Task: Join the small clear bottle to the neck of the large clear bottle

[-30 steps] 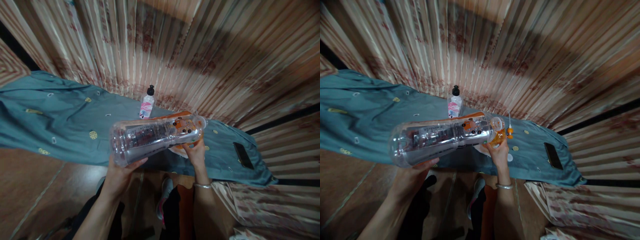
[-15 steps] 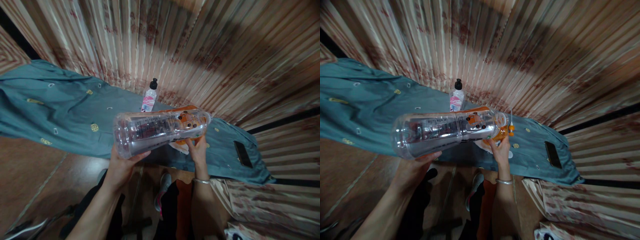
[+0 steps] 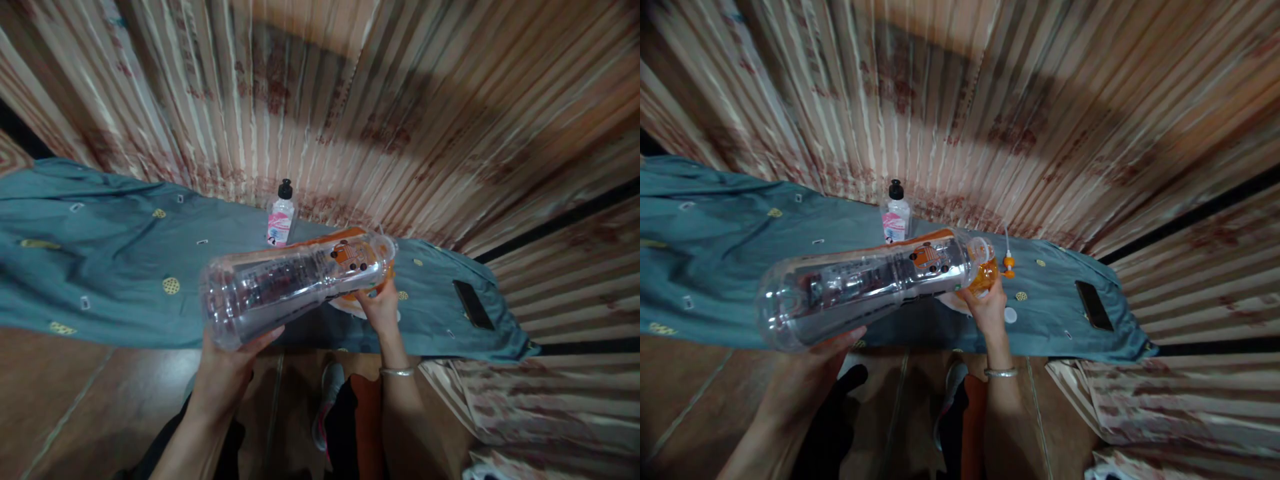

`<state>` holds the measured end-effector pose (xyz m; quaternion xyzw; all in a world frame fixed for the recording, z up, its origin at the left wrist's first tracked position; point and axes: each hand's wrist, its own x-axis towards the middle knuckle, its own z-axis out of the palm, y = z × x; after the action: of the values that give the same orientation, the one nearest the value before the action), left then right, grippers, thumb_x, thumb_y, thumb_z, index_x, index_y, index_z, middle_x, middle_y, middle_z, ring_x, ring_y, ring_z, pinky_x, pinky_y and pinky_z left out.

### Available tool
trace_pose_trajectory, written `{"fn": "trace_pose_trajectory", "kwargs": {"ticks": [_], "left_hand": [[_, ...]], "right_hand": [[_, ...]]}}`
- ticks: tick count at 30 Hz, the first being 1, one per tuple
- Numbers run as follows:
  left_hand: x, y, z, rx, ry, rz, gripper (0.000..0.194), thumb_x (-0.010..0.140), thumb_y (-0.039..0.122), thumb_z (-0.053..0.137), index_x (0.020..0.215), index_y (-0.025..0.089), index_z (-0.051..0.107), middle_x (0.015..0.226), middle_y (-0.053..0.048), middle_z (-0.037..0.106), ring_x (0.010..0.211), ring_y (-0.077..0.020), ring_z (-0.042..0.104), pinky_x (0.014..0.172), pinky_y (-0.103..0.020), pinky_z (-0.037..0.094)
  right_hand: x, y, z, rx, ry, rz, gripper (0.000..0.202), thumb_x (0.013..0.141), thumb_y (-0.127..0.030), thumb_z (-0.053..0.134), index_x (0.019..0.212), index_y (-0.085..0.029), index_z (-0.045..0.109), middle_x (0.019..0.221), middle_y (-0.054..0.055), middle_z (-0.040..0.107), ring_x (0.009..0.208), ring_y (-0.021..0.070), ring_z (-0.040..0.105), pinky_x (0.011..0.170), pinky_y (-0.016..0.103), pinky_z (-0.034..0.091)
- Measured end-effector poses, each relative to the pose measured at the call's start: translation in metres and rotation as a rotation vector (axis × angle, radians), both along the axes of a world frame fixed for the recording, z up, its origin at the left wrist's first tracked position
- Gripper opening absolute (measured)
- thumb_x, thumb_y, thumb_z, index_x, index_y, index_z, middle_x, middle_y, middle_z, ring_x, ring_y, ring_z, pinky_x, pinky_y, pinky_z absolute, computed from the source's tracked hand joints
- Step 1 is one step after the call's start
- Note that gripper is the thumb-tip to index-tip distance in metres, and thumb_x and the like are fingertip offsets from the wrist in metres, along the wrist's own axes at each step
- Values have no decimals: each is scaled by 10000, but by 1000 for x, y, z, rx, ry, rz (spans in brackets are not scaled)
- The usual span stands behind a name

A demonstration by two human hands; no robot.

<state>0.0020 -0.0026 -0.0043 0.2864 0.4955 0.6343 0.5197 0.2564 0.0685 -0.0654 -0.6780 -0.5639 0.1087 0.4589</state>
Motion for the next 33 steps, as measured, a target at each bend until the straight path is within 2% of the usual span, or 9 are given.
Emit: {"fn": "trace_pose_trajectory", "kwargs": {"ticks": [2, 7, 15, 19, 23, 28, 33], "left_hand": [[0, 0, 3, 27, 36, -27, 579, 546, 212, 839, 1086, 223, 630, 1028, -20, 705, 1150, -289, 572, 1028, -435, 422], [2, 0, 10, 53, -40, -28, 606, 546, 212, 834, 1109, 259, 615, 1036, -18, 704, 1181, -288, 555, 1021, -442, 438], [3, 5, 10, 101, -89, -8, 770, 521, 166, 835, 1214, 301, 529, 1045, -5, 706, 1100, -272, 614, 937, -380, 503], [3, 3, 16, 82, -76, -30, 781, 577, 144, 809, 1257, 333, 474, 1075, 17, 689, 1145, -239, 580, 960, -343, 479], [2, 2, 14, 47, -70, -23, 833, 548, 166, 832, 1269, 339, 452, 1193, 1, 633, 1199, -263, 530, 933, -339, 497], [0, 2, 11, 28, -31, -8, 831, 547, 192, 828, 1269, 343, 445, 1238, -7, 602, 1266, -292, 467, 976, -389, 477], [2, 3, 17, 15, 38, 20, 712, 540, 180, 810, 1187, 290, 533, 1171, -18, 643, 1169, -295, 564, 951, -395, 507]], "right_hand": [[-1, 0, 1, 4, -10, -7, 620, 608, -470, 736, 1096, -143, 538, 982, 134, 687, 868, 267, 655, 726, 368, 514], [-3, 0, 4, 6, 8, 20, 609, 622, -440, 742, 1125, -172, 526, 902, 82, 704, 762, 239, 666, 668, 349, 525], [-5, 1, 6, -8, 43, 55, 615, 651, -395, 725, 1182, -185, 497, 963, 74, 702, 823, 234, 670, 711, 360, 538], [-5, 1, 7, 2, 49, 66, 599, 657, -366, 713, 1185, -186, 497, 988, 74, 697, 845, 238, 665, 746, 384, 538], [-6, 1, 6, 21, 37, 67, 630, 659, -345, 712, 1223, -187, 481, 1020, 76, 692, 871, 236, 663, 766, 383, 537], [-6, 1, 6, 21, 43, 73, 634, 665, -351, 714, 1227, -168, 485, 1019, 86, 692, 879, 237, 662, 772, 380, 537], [-7, 1, 6, 32, 52, 78, 633, 666, -350, 720, 1228, -173, 488, 1017, 87, 694, 884, 234, 665, 769, 365, 535]]}}
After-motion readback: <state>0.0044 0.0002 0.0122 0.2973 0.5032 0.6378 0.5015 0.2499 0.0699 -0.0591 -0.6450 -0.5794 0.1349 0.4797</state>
